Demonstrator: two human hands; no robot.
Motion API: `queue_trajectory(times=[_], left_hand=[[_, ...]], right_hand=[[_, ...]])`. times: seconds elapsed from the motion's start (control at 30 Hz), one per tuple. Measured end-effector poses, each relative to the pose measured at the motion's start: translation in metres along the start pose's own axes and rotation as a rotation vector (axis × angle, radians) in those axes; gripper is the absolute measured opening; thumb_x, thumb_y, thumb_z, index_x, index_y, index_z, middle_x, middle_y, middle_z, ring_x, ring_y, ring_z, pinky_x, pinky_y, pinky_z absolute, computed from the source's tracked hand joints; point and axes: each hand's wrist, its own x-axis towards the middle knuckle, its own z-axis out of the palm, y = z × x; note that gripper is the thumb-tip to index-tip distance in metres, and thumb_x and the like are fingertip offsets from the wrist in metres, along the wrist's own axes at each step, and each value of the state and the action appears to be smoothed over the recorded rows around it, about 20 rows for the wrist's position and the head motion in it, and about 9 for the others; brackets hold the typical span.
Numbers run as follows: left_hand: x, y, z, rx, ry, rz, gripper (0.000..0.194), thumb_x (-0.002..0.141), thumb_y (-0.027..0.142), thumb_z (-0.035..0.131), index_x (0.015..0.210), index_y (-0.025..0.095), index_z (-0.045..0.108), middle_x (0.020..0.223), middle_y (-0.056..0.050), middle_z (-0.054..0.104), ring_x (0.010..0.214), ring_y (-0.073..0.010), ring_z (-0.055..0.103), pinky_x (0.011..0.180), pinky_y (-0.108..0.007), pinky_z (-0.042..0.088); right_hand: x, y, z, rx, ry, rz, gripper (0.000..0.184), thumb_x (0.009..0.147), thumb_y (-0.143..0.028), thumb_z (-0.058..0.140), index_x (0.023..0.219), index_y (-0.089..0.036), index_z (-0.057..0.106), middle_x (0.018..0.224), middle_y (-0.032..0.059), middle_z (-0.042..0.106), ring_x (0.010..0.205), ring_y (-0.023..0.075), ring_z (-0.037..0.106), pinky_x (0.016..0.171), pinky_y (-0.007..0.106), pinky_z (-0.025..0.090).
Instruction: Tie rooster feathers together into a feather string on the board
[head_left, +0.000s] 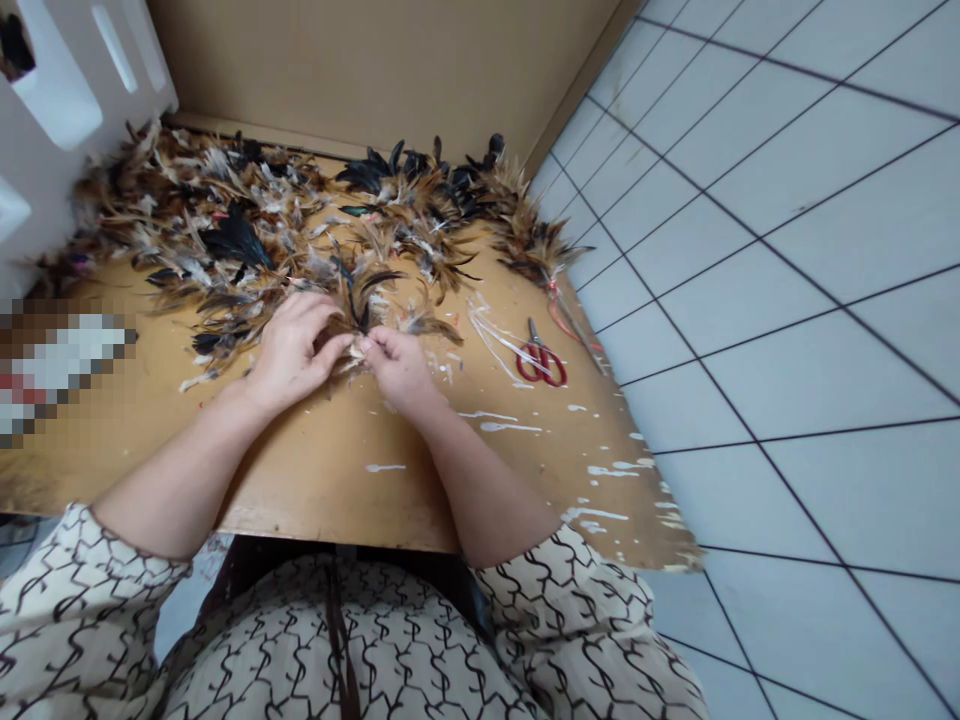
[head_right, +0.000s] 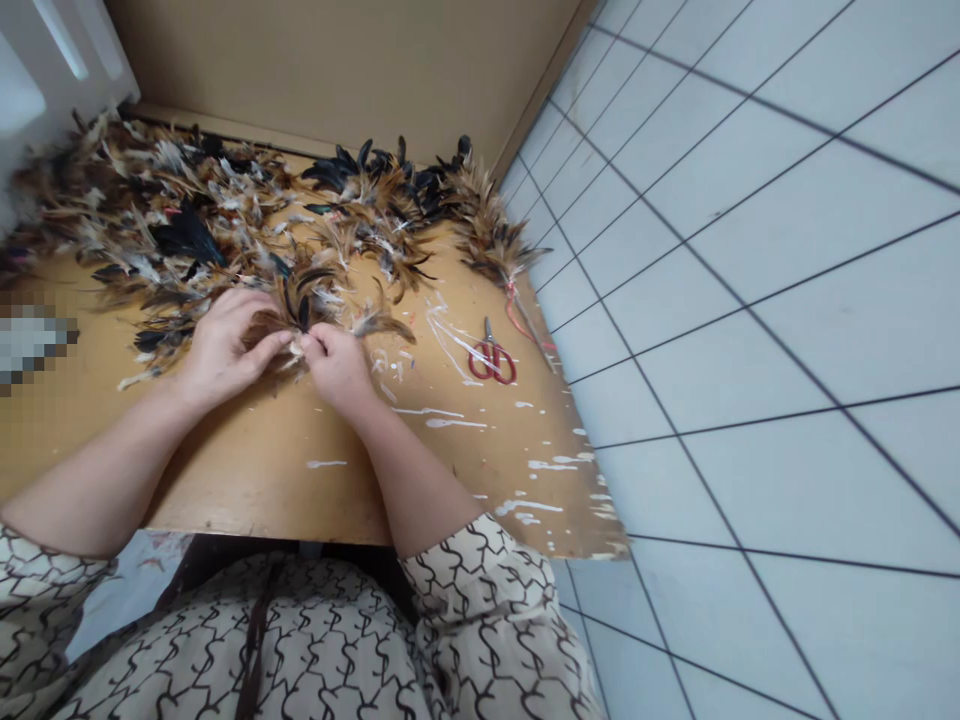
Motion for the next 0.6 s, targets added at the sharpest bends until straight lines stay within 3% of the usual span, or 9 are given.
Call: queue_trajectory(times=[0.1, 0.17, 0.27, 0.4, 0.6], left_hand=[[-0.001, 0.007, -0.005, -0.041, 0.195, -0.009, 0.024, 0.083, 0.038, 0.052, 0.089, 0.019, 0.066, 0.100, -0.009, 0.067, 0.099, -0.0221, 0.058, 0.093, -0.036, 0.044], [-0.002, 0.012, -0.009, -0.107, 0.226, -0.032, 0.023, 0.084, 0.036, 0.052, 0.082, 0.018, 0.066, 0.087, -0.007, 0.068, 0.086, -0.0189, 0.060, 0.084, -0.032, 0.047], [-0.004, 0.019, -0.009, -0.293, 0.033, -0.024, 0.025, 0.084, 0.034, 0.052, 0.070, 0.018, 0.065, 0.064, -0.001, 0.063, 0.060, -0.0124, 0.054, 0.063, -0.025, 0.045], [-0.006, 0.022, -0.001, -0.434, -0.202, -0.068, 0.018, 0.077, 0.032, 0.057, 0.072, 0.018, 0.067, 0.060, 0.001, 0.064, 0.051, -0.0104, 0.051, 0.053, -0.022, 0.040], [-0.001, 0.018, 0.009, -0.636, -0.215, -0.431, 0.019, 0.068, 0.036, 0.064, 0.072, 0.017, 0.064, 0.052, 0.004, 0.052, 0.046, -0.0094, 0.043, 0.046, -0.022, 0.033]], right_hand=[[0.002, 0.000, -0.001, 0.176, 0.076, 0.092, 0.029, 0.082, -0.021, 0.048, 0.054, -0.021, 0.038, 0.047, -0.0076, 0.036, 0.046, 0.0080, 0.031, 0.048, 0.023, 0.025], [0.003, 0.000, -0.002, 0.294, 0.137, 0.148, 0.030, 0.083, -0.021, 0.047, 0.054, -0.021, 0.037, 0.046, -0.0084, 0.036, 0.042, 0.0066, 0.030, 0.046, 0.022, 0.025], [0.005, 0.000, -0.005, 0.411, 0.203, 0.175, 0.032, 0.082, -0.024, 0.051, 0.054, -0.021, 0.036, 0.045, -0.0091, 0.038, 0.039, 0.0050, 0.031, 0.044, 0.020, 0.026], [0.004, 0.001, -0.006, 0.444, 0.204, 0.155, 0.032, 0.077, -0.033, 0.059, 0.055, -0.020, 0.040, 0.045, -0.0090, 0.041, 0.040, 0.0046, 0.034, 0.043, 0.019, 0.028], [-0.001, 0.002, 0.002, 0.412, 0.165, 0.084, 0.032, 0.074, -0.037, 0.058, 0.055, -0.021, 0.039, 0.045, -0.0090, 0.039, 0.042, 0.0049, 0.033, 0.044, 0.020, 0.028]])
